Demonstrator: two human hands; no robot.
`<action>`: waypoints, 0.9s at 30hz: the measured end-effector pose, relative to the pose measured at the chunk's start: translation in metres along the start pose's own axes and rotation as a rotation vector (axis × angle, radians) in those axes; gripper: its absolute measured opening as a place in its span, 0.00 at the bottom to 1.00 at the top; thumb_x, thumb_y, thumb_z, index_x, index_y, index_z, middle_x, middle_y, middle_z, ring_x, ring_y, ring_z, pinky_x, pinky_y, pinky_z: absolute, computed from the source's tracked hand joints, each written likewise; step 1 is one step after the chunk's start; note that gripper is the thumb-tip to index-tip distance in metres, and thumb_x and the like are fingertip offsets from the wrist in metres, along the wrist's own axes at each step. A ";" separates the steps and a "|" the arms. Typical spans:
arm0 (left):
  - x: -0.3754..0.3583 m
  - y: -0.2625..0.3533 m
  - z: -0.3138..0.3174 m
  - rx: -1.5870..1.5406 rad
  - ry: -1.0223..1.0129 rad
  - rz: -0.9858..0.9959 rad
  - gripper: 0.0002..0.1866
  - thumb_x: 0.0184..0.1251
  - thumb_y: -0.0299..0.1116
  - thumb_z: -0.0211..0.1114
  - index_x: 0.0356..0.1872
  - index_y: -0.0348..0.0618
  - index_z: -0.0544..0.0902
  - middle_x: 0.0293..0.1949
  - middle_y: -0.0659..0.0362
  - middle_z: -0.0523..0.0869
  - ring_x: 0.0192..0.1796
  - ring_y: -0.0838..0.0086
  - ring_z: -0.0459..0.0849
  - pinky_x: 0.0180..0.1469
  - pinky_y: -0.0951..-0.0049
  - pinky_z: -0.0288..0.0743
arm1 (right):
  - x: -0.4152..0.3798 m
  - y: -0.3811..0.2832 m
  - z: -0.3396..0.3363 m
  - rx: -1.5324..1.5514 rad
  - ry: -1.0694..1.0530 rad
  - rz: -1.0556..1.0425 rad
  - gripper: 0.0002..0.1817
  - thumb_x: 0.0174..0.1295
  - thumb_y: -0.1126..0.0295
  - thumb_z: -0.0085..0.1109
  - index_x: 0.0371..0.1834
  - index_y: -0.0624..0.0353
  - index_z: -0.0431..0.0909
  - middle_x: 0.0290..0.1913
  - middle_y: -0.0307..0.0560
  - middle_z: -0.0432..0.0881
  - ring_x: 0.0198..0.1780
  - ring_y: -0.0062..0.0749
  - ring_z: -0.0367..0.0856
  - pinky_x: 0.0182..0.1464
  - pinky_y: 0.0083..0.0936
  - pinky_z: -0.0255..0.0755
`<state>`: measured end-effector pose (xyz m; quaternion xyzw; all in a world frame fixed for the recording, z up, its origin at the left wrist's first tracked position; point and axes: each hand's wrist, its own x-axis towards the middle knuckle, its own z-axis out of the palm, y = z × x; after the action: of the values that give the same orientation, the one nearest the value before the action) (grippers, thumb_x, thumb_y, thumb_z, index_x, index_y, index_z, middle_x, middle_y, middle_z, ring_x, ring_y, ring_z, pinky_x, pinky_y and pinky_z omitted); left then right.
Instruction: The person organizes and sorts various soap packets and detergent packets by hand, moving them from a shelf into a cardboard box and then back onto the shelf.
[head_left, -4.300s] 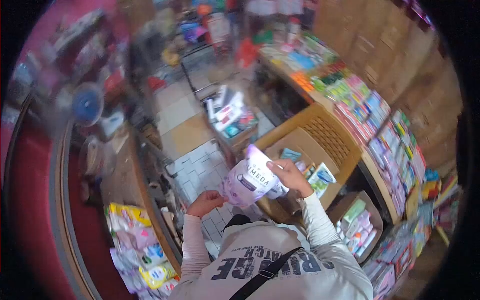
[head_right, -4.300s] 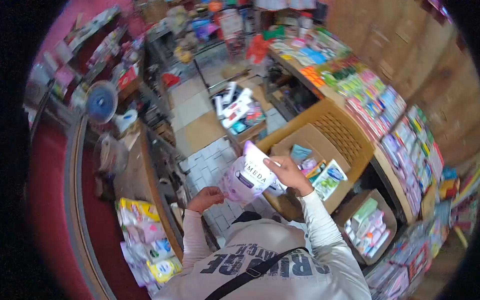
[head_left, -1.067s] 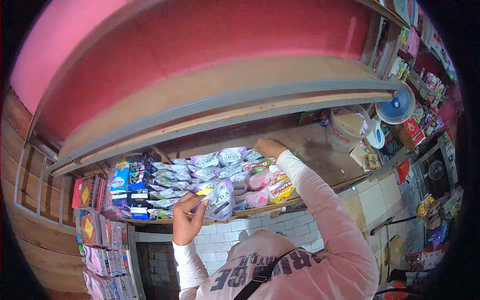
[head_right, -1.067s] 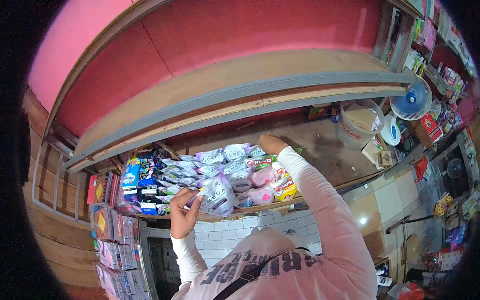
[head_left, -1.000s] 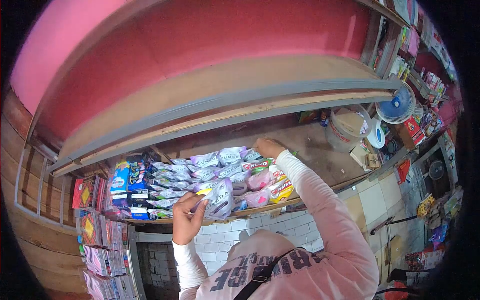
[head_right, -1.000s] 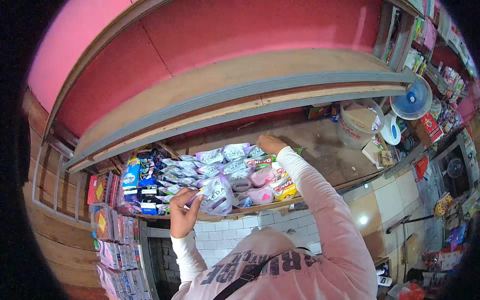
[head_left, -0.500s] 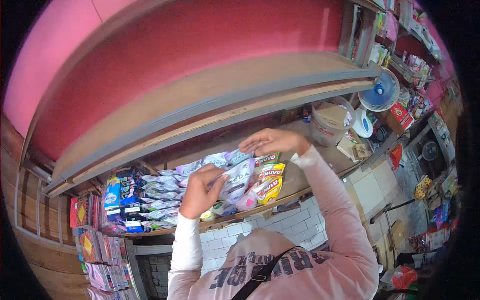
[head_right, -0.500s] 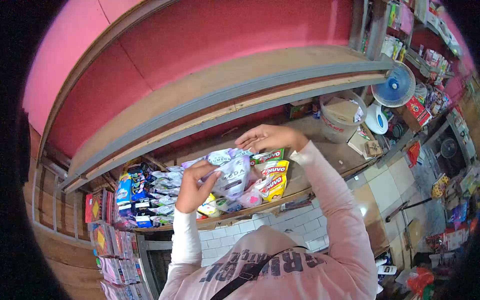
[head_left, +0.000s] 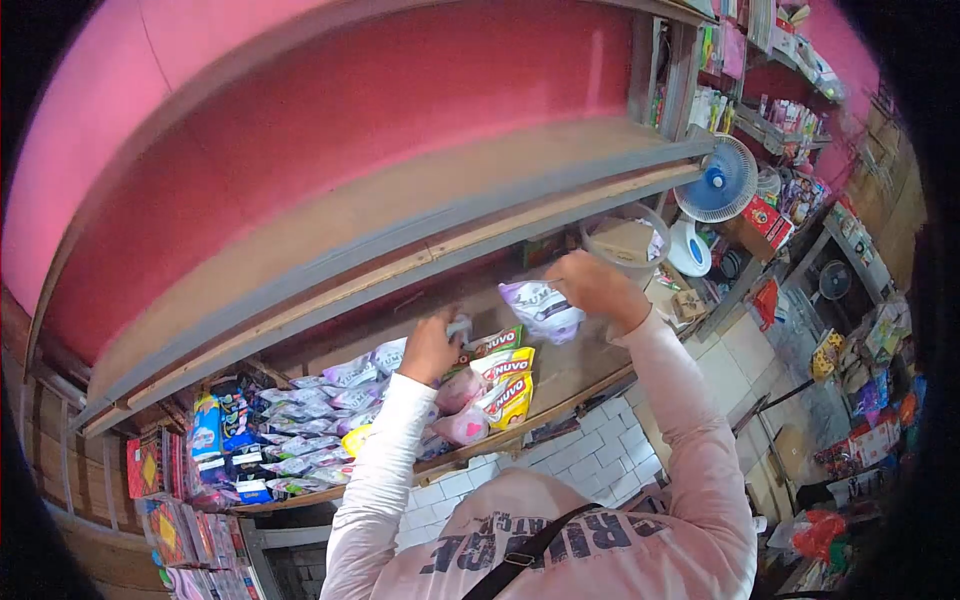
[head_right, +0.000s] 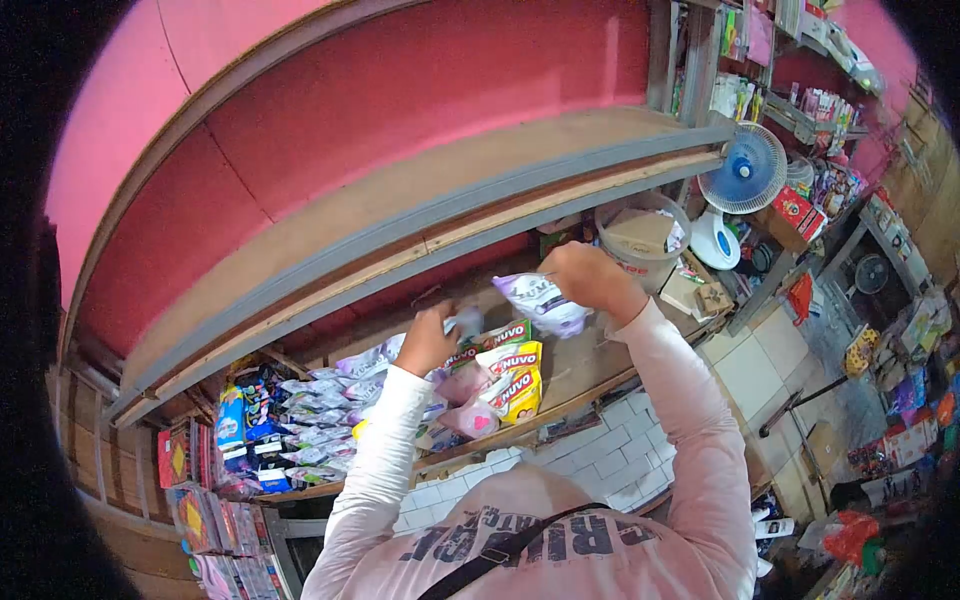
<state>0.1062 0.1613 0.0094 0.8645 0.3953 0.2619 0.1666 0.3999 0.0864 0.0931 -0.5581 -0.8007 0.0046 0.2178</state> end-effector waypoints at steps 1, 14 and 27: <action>0.000 -0.016 0.010 0.083 -0.015 -0.060 0.24 0.53 0.28 0.68 0.54 0.38 0.81 0.44 0.41 0.86 0.50 0.48 0.85 0.55 0.56 0.78 | -0.003 0.008 0.007 -0.025 0.087 0.049 0.10 0.57 0.64 0.57 0.30 0.54 0.87 0.32 0.60 0.84 0.38 0.57 0.84 0.41 0.48 0.78; 0.026 -0.116 0.069 0.396 -0.270 -0.283 0.12 0.55 0.32 0.66 0.41 0.48 0.89 0.44 0.47 0.88 0.51 0.53 0.86 0.55 0.56 0.79 | 0.055 0.072 0.153 0.240 -0.229 0.106 0.08 0.58 0.72 0.57 0.33 0.63 0.83 0.37 0.64 0.83 0.42 0.61 0.82 0.43 0.44 0.75; 0.020 -0.131 0.072 0.450 -0.227 -0.263 0.13 0.58 0.28 0.61 0.42 0.47 0.89 0.45 0.46 0.88 0.50 0.53 0.87 0.54 0.56 0.79 | 0.074 0.044 0.247 0.360 -0.318 0.108 0.12 0.65 0.67 0.56 0.38 0.64 0.84 0.39 0.64 0.84 0.46 0.56 0.84 0.53 0.42 0.73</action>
<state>0.0808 0.2537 -0.1073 0.8449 0.5311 0.0454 0.0461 0.3305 0.2271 -0.1163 -0.5446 -0.7801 0.2467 0.1842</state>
